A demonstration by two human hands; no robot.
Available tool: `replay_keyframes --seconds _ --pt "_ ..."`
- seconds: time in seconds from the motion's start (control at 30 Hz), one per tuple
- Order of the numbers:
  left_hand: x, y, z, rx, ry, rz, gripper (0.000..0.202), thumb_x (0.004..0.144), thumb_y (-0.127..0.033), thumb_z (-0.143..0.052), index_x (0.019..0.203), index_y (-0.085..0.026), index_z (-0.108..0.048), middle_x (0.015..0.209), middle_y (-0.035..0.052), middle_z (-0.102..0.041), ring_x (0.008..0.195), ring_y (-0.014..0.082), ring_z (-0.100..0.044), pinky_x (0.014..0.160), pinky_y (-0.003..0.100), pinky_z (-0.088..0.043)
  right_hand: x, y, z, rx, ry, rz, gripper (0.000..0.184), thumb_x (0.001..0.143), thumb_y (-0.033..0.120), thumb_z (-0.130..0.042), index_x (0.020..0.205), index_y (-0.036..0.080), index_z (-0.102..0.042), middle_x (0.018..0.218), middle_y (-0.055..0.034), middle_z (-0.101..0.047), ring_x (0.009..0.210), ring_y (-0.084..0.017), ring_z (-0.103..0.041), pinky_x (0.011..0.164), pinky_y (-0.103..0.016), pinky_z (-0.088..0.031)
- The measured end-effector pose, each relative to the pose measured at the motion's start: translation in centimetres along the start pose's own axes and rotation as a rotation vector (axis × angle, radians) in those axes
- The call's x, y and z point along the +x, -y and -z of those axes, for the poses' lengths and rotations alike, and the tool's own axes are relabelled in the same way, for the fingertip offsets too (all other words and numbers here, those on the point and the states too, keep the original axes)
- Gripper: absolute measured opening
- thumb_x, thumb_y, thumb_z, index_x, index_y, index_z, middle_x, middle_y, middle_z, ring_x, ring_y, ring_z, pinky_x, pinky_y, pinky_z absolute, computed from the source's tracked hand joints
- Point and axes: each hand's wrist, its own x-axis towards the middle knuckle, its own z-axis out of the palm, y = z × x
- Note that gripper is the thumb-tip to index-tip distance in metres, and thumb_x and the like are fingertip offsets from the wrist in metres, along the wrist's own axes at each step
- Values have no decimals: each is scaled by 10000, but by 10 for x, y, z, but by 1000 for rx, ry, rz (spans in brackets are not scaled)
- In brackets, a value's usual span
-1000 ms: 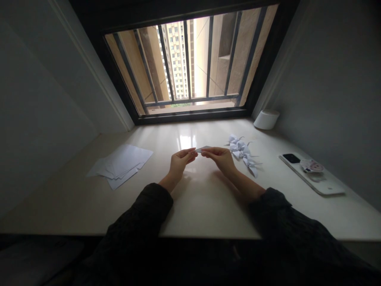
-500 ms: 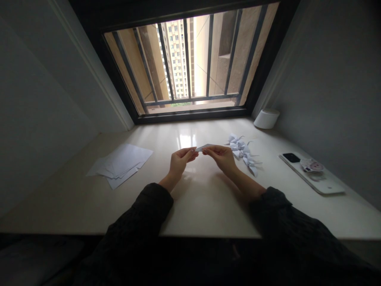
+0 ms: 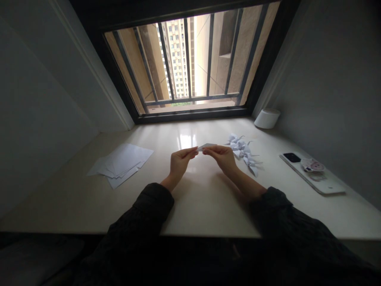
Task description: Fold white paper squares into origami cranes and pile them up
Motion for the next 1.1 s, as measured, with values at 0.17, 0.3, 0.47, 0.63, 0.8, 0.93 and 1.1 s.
replay_keyframes --seconds 0.17,0.3,0.47,0.63,0.8,0.93,1.1 --pt "-1 -1 -2 -4 -15 -25 255 689 -315 -733 917 -199 -739 863 56 -741 809 198 -689 817 380 -547 -1 2 -3 32 -54 -33 167 606 332 -794 749 251 -762 764 -17 -740 746 -206 -676 781 -393 -550" --pt "-2 -2 -4 -27 -3 -24 254 691 -309 -735 920 -201 -737 874 55 -741 822 199 -691 822 378 -547 -3 4 -3 39 -54 -26 158 641 329 -776 774 246 -761 755 -18 -737 718 -199 -673 767 -396 -551" --pt "-3 -4 -6 -34 0 -15 264 687 -310 -740 926 -199 -737 876 59 -741 834 205 -692 838 386 -542 -4 5 -3 41 -71 -3 150 647 313 -774 770 229 -758 767 -29 -739 716 -202 -678 753 -388 -556" --pt "-5 -5 -8 -38 -15 -32 263 705 -314 -727 939 -195 -733 874 61 -740 825 203 -695 827 384 -546 -6 6 -6 57 -151 -2 192 617 318 -795 775 218 -754 760 -32 -741 688 -203 -685 744 -392 -568" --pt "-5 -5 -10 -62 -48 -17 272 692 -320 -736 931 -189 -734 857 64 -741 812 203 -697 830 395 -545 -5 5 -8 121 -162 -22 208 590 318 -808 759 210 -750 752 -25 -741 684 -200 -692 758 -401 -582" --pt "-5 -5 -10 -64 -49 -30 269 694 -322 -734 931 -195 -734 861 59 -741 806 204 -699 821 394 -549 -4 4 -9 165 -160 -35 223 576 319 -815 761 216 -748 768 -23 -743 704 -203 -695 770 -410 -587" --pt "-4 -3 -8 -65 -51 -51 269 699 -319 -732 940 -199 -731 867 55 -741 803 202 -700 818 391 -553 -4 3 -8 203 -130 -52 228 576 298 -817 779 217 -748 773 -24 -744 702 -201 -696 778 -411 -579"
